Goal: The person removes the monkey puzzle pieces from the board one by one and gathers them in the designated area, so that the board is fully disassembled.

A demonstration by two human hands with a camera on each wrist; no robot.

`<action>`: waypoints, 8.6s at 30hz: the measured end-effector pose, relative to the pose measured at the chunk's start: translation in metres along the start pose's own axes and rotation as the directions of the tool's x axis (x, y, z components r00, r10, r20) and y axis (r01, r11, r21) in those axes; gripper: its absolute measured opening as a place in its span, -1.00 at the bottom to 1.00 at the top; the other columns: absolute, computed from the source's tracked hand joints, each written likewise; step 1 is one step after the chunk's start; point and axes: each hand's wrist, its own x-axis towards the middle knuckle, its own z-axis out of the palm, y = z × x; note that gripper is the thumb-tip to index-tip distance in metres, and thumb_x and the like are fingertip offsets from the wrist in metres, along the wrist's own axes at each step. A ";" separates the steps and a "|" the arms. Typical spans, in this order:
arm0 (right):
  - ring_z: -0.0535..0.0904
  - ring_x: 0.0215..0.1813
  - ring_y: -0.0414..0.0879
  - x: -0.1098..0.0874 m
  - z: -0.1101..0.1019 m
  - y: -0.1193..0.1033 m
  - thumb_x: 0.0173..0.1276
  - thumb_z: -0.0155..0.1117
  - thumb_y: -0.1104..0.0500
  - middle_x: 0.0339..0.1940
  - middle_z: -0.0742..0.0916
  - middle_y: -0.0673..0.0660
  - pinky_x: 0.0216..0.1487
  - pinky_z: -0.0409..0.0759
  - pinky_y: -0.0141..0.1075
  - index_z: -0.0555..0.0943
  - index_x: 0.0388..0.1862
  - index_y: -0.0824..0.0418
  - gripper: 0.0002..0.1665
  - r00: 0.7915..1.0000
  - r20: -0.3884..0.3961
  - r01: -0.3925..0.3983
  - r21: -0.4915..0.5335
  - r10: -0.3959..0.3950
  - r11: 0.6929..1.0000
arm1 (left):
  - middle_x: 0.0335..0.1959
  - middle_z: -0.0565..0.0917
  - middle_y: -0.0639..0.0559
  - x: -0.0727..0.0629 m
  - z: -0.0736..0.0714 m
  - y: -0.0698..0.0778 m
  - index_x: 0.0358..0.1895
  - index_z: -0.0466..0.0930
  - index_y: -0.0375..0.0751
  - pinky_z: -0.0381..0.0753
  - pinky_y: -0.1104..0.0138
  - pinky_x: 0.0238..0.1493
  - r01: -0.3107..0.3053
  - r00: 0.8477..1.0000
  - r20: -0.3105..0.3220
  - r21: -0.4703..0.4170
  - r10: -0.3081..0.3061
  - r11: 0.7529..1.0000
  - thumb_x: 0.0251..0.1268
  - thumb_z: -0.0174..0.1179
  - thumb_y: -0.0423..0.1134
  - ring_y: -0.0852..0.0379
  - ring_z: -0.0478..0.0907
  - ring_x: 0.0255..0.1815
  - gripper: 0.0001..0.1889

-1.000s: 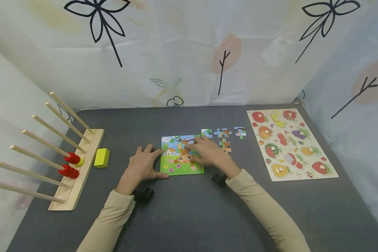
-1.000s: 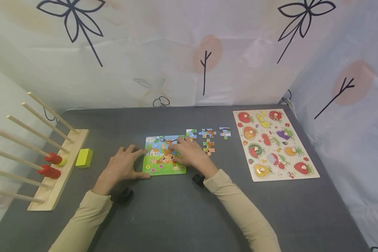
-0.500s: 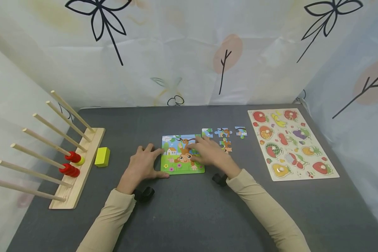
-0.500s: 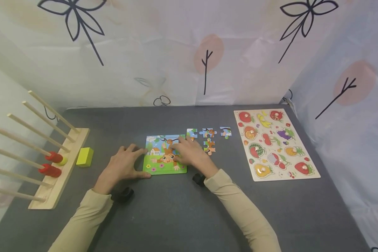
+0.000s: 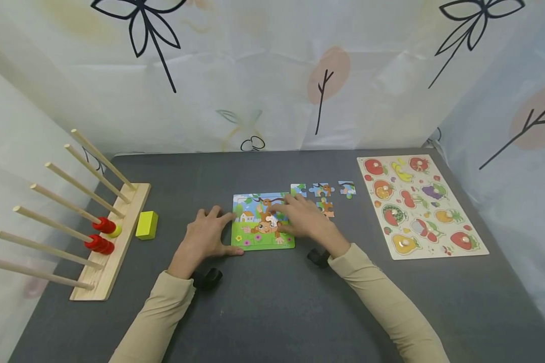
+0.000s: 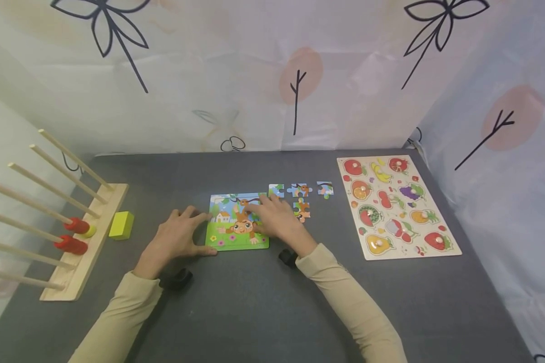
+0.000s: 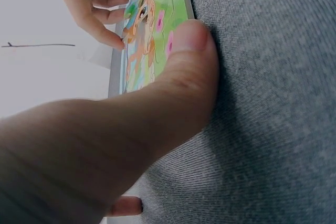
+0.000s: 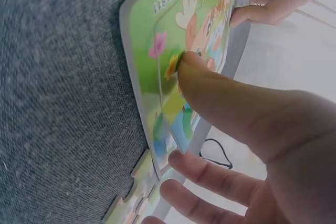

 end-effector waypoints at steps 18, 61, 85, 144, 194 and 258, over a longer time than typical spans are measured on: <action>0.48 -0.11 0.03 -0.004 -0.001 -0.005 0.33 0.47 0.25 0.03 0.63 0.15 -0.27 0.44 -0.22 0.64 0.29 -0.11 -0.43 0.993 -0.113 0.034 -0.076 -0.042 0.997 | 0.35 0.45 -0.30 0.000 0.002 -0.001 0.46 0.45 0.00 0.66 -0.26 -0.10 -0.003 1.000 -0.008 0.006 0.003 1.000 -0.14 0.50 0.43 -0.44 0.43 0.27 0.04; 0.51 -0.10 0.18 -0.081 -0.013 0.126 0.35 0.40 0.33 0.04 0.62 0.33 -0.33 0.53 -0.16 0.56 0.39 0.11 -0.38 0.983 -0.056 -0.177 -0.039 0.175 0.983 | 0.36 0.44 -0.31 -0.002 -0.001 0.001 0.47 0.43 -0.02 0.65 -0.26 -0.07 -0.001 1.000 0.000 0.005 0.001 1.000 -0.11 0.49 0.43 -0.45 0.41 0.29 0.04; 0.55 0.14 0.20 -0.046 -0.011 0.055 0.34 0.46 0.14 0.14 0.66 0.27 0.09 0.61 0.11 0.55 0.40 0.13 -0.35 0.987 -0.161 0.024 0.029 -0.019 0.999 | 0.34 0.45 -0.31 -0.004 -0.002 0.002 0.46 0.45 -0.04 0.66 -0.24 -0.10 -0.008 1.000 -0.013 0.005 0.008 1.000 -0.10 0.50 0.40 -0.44 0.42 0.27 0.02; 0.47 -0.06 -0.08 0.021 0.022 -0.074 0.27 0.54 0.05 0.05 0.57 0.13 -0.34 0.44 -0.31 0.54 0.38 -0.03 -0.30 0.997 0.070 0.009 0.171 -0.021 0.985 | 0.34 0.46 -0.30 -0.004 -0.001 0.002 0.44 0.48 -0.04 0.64 -0.29 -0.08 -0.007 1.000 -0.029 -0.004 0.007 1.000 -0.12 0.50 0.41 -0.46 0.41 0.29 0.01; 0.46 -0.24 -0.05 -0.019 -0.009 -0.016 0.32 0.49 0.05 -0.10 0.62 0.10 -0.36 0.40 -0.28 0.59 0.38 -0.07 -0.37 0.997 -0.080 0.021 0.116 -0.012 0.993 | 0.34 0.45 -0.30 -0.002 0.000 0.001 0.45 0.45 -0.01 0.66 -0.23 -0.15 -0.006 1.000 -0.019 0.010 0.007 1.000 -0.12 0.51 0.41 -0.44 0.42 0.26 0.03; 0.45 -0.14 -0.03 -0.011 0.011 -0.028 0.29 0.53 0.02 -0.04 0.61 0.12 -0.28 0.47 -0.24 0.60 0.37 -0.03 -0.34 0.998 0.019 0.065 0.106 -0.068 0.992 | 0.33 0.45 -0.31 -0.003 -0.001 0.002 0.46 0.45 -0.03 0.66 -0.25 -0.11 -0.010 1.000 -0.006 0.013 0.010 1.000 -0.10 0.50 0.41 -0.44 0.43 0.26 0.02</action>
